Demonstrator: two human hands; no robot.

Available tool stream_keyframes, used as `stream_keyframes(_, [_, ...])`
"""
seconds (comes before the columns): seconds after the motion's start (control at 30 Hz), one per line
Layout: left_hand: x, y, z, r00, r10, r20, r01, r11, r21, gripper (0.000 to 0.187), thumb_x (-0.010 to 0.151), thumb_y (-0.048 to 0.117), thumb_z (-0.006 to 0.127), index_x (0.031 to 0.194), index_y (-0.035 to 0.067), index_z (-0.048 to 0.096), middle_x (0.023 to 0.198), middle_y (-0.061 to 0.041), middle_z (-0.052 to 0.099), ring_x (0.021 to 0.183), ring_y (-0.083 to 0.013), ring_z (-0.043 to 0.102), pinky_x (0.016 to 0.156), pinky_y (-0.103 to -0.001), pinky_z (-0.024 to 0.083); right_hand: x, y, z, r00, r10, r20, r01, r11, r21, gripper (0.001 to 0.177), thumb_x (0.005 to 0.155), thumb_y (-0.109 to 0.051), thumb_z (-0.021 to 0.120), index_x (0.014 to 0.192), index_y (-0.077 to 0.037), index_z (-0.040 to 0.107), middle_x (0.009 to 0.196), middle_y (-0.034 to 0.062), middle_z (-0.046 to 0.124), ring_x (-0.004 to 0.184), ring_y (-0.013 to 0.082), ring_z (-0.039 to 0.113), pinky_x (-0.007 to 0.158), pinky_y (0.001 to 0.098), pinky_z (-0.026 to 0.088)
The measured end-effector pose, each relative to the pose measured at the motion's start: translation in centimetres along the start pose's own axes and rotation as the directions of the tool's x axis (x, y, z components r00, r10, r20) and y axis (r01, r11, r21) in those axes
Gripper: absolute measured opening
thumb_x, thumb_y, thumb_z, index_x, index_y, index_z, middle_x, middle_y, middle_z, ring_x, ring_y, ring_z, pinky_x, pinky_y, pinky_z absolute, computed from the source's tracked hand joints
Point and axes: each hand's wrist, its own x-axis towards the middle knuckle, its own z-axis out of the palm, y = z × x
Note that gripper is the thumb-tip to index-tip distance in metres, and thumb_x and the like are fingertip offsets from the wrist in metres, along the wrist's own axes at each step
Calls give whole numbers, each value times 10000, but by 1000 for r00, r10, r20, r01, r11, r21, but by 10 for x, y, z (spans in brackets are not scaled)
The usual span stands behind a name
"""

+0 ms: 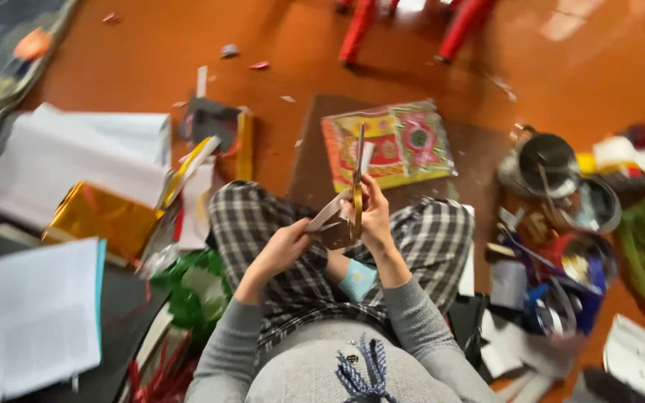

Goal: Cutting strips of paper with scissors and folding them for a craft project

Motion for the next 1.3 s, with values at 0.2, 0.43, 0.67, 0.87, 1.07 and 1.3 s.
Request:
stream_keyframes(0.2, [18, -29, 20, 986, 15, 165, 26, 970, -240, 212, 833, 8, 502, 936, 65, 679, 686, -63, 615, 658, -208, 593, 675, -363, 506, -11, 14, -59, 973, -59, -224, 56, 998, -23, 585, 814, 1, 755, 1335, -81, 501, 844, 116, 633, 525, 121, 593, 450, 222, 513])
stream_keyframes(0.43, [96, 42, -1, 987, 106, -124, -156, 836, -525, 159, 1021, 183, 525, 1066, 105, 656, 938, -15, 605, 858, -118, 497, 798, -306, 450, -92, 15, -45, 951, 114, -287, -135, 989, -53, 344, 871, -46, 697, 1188, -65, 568, 718, 81, 608, 429, 152, 598, 329, 239, 467])
stream_keyframes(0.67, [150, -7, 18, 984, -160, -72, -14, 337, -941, 96, 1022, 154, 498, 1053, 83, 555, 774, -56, 603, 605, -153, 619, 536, -273, 554, -102, -3, -40, 903, 427, 41, -419, 898, -133, 401, 980, -285, 546, 1292, -71, 414, 668, 150, 635, 414, 172, 584, 326, 271, 456])
stream_keyframes(0.87, [173, -58, 29, 952, -301, -54, -26, 95, -995, 106, 966, 138, 603, 1048, 77, 578, 808, -98, 646, 677, -222, 694, 702, -393, 612, -84, 5, -17, 880, 474, -29, -437, 786, -438, 514, 951, -362, 597, 1345, -69, 445, 883, 234, 668, 579, 257, 624, 455, 343, 504])
stream_keyframes(1.07, [186, -84, 45, 946, -294, -135, -114, 86, -990, 185, 965, 199, 606, 1085, 60, 632, 788, -93, 645, 756, -240, 724, 758, -355, 593, -60, 22, -10, 857, 515, -34, -416, 650, -635, 523, 912, -429, 635, 1335, -155, 497, 830, 189, 664, 616, 269, 668, 503, 365, 552])
stream_keyframes(1.3, [169, -52, 34, 930, -319, -180, -166, 71, -984, 226, 1022, 188, 485, 1141, 41, 610, 759, -88, 594, 703, -222, 695, 725, -386, 612, -50, -2, 19, 841, 541, 25, -348, 575, -741, 608, 888, -556, 568, 1352, -181, 454, 875, 251, 664, 827, 488, 661, 690, 566, 497])
